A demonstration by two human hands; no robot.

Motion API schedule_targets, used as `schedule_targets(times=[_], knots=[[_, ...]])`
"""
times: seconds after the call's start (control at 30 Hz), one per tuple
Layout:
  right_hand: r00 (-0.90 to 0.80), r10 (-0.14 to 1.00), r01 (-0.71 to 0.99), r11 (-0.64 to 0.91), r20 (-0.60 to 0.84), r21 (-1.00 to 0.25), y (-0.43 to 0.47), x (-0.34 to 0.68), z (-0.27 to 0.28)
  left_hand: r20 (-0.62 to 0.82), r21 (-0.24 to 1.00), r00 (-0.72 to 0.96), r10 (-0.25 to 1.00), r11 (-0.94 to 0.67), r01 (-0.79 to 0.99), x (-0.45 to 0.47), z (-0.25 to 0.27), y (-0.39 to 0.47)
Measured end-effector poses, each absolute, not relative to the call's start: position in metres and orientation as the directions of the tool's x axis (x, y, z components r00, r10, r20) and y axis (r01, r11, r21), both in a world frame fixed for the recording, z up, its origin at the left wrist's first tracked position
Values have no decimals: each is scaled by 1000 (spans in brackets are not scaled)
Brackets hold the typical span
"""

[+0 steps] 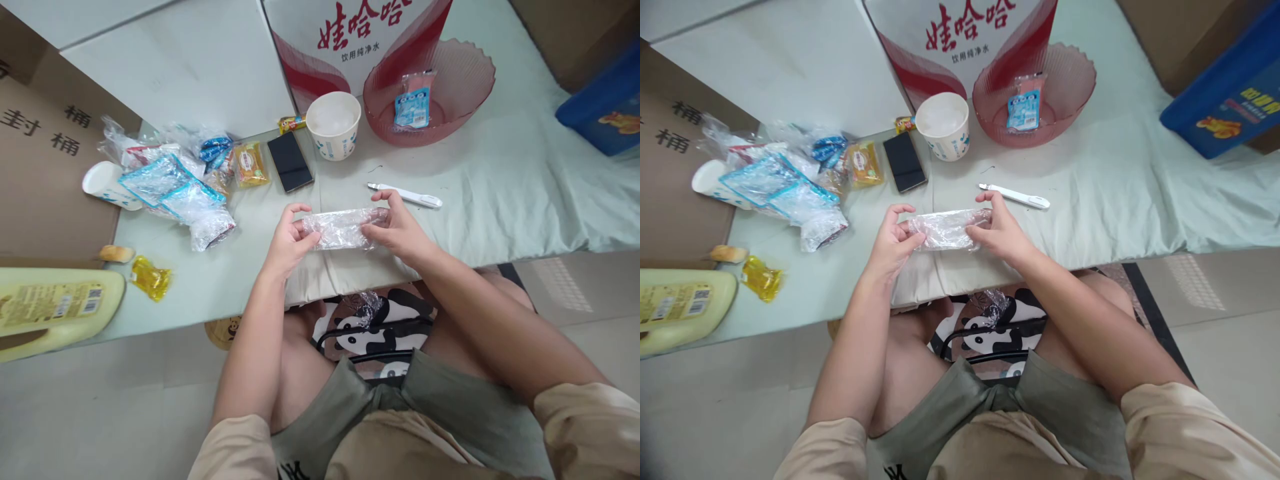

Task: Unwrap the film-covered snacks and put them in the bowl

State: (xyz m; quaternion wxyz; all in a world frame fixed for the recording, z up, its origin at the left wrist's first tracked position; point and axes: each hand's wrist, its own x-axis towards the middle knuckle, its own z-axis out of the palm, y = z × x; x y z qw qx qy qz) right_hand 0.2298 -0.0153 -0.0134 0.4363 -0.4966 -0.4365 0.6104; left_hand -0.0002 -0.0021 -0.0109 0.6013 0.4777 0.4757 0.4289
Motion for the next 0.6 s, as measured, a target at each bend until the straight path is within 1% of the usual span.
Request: schedule_targets(times=[0.17, 0.27, 0.37, 0.43, 0.47, 0.5, 0.6], knots=[[21, 970, -342, -222, -243, -913, -9, 231, -16, -201, 959, 99, 975, 216, -185, 2, -11, 1], [-9, 962, -450, -247, -272, -858, -8, 230, -17, -190, 932, 30, 981, 190, -309, 10, -12, 1], [-143, 957, -457, -290, -252, -841, -13, 224, -15, -151, 912, -23, 988, 131, -389, 25, -14, -3], [-223, 949, -425, -302, -224, -854, -17, 217, -14, -157, 909, 2, 988, 145, -390, 35, -15, -7], [-227, 951, -405, -290, -212, -867, -18, 214, -14, -167, 910, 36, 985, 168, -378, 39, -15, -9], [-191, 961, -388, -263, -202, -883, -18, 212, -15, -175, 913, 79, 981, 192, -360, 41, -15, -11], [54, 983, -322, -149, -175, -935, -17, 210, -18, -165, 932, 193, 967, 217, -290, 39, -14, -13]])
